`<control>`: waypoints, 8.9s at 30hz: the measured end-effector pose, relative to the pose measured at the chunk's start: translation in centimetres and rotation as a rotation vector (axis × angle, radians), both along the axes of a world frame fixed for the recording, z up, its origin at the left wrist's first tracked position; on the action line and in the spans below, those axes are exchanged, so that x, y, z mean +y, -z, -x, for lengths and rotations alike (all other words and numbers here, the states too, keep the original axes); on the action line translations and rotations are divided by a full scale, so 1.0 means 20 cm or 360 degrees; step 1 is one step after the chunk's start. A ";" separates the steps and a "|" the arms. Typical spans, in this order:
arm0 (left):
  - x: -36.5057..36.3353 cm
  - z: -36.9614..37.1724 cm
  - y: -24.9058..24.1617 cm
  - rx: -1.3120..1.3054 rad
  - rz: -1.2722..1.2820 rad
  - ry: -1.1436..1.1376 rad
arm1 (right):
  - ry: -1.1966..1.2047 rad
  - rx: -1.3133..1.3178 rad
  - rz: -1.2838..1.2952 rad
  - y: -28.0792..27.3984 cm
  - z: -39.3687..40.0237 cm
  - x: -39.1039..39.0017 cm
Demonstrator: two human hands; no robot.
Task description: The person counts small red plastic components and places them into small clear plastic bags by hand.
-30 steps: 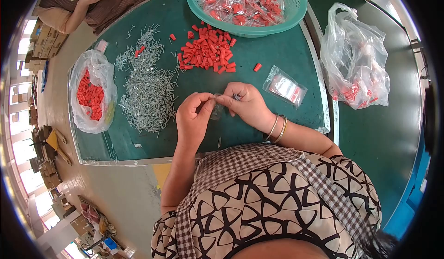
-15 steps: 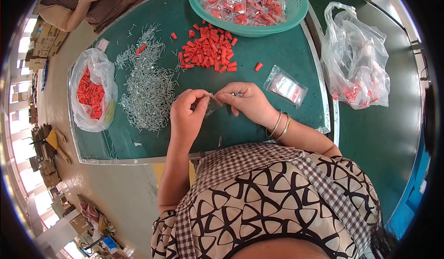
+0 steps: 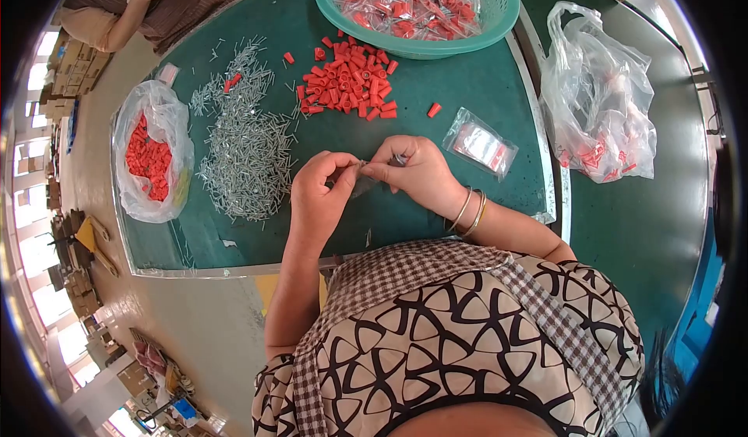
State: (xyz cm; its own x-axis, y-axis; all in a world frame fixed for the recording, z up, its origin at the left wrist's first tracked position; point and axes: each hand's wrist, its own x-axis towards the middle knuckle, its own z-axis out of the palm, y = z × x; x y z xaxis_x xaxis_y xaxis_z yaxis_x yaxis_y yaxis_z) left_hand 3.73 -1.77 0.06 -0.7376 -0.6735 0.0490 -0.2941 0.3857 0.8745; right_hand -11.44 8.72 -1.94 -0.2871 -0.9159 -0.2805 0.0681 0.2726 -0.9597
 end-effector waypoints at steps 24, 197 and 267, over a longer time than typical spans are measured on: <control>0.15 0.01 0.08 0.0052 0.0052 -0.0454 | 0.0285 0.0784 0.0581 0.05 -0.06 0.00; -0.10 -0.05 -0.09 0.0182 0.0289 -0.0181 | 0.0081 0.0335 0.0544 -0.05 0.02 0.01; -0.04 0.04 -0.22 0.0112 0.0849 0.0277 | 0.0088 0.0075 0.0352 -0.03 0.01 0.00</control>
